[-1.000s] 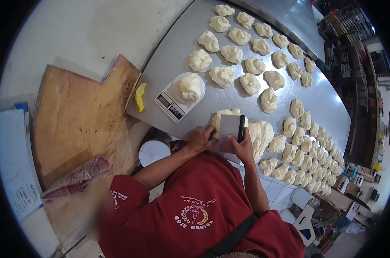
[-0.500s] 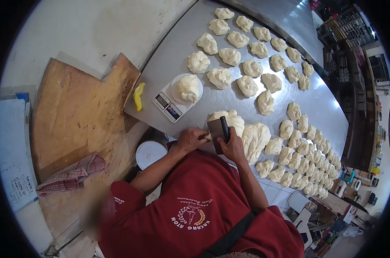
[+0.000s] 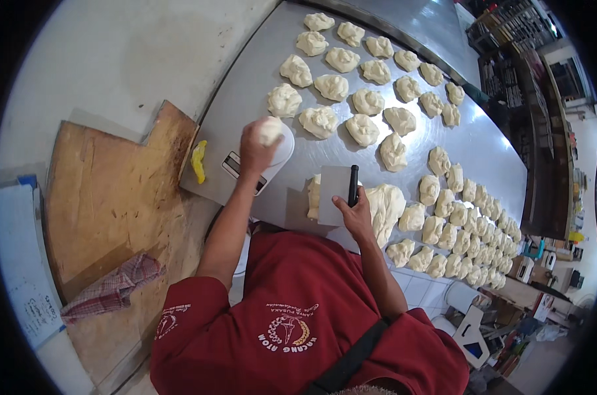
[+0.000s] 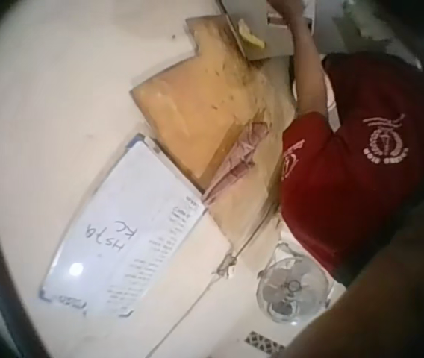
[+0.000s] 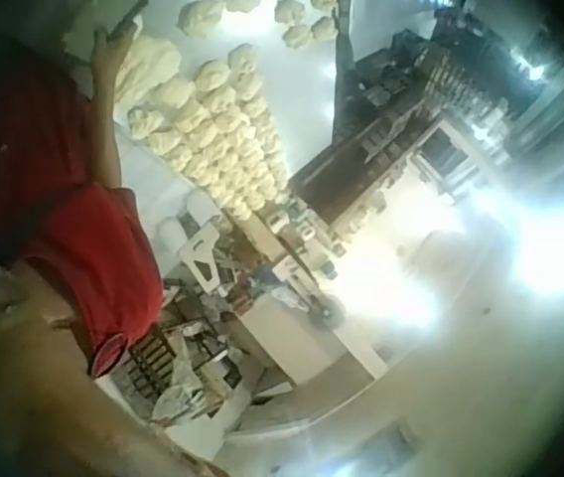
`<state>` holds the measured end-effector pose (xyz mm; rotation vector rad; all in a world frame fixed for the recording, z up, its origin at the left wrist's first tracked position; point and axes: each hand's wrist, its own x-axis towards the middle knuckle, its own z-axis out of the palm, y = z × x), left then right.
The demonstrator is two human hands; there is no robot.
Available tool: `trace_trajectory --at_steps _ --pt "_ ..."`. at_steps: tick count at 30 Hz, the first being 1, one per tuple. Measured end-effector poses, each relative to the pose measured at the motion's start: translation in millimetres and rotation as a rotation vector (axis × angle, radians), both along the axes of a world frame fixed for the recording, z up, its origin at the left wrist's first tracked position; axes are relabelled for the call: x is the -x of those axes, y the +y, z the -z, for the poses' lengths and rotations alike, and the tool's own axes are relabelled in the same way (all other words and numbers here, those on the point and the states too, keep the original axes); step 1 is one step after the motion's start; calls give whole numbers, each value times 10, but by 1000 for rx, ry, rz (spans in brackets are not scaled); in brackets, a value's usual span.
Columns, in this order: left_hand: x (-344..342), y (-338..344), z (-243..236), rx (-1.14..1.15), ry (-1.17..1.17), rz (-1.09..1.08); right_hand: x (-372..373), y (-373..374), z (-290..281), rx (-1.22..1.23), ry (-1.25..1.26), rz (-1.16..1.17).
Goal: Weighing and shaping small pieces of dough on a metal workbench.
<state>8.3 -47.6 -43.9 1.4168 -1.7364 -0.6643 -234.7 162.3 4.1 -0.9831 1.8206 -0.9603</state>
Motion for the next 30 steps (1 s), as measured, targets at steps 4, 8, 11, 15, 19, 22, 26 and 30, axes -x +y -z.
trace_trajectory --at_steps 4,8,11,15,19,22,26,30 --pt "-359 -99 -73 -200 487 -43 -33 52 -60 32 -360 234" --pt "-231 503 -443 19 231 411 25 106 -142 28 -192 185" --pt "-139 1068 -189 -120 49 702 -20 127 -103 0 -70 115" --pt "-87 1388 222 109 -133 690 -235 59 -67 -87 160 -57" --pt "-86 1317 168 27 -43 727 -451 -3 -17 -187 264 -177" --pt "-82 1308 186 38 -44 723 -637 -15 248 -82 368 -198" --pt "-100 1287 145 1 -18 711 -749 -32 447 21 492 -211" --pt "-126 1212 -89 -125 75 637 -757 -66 488 -9 544 -192"
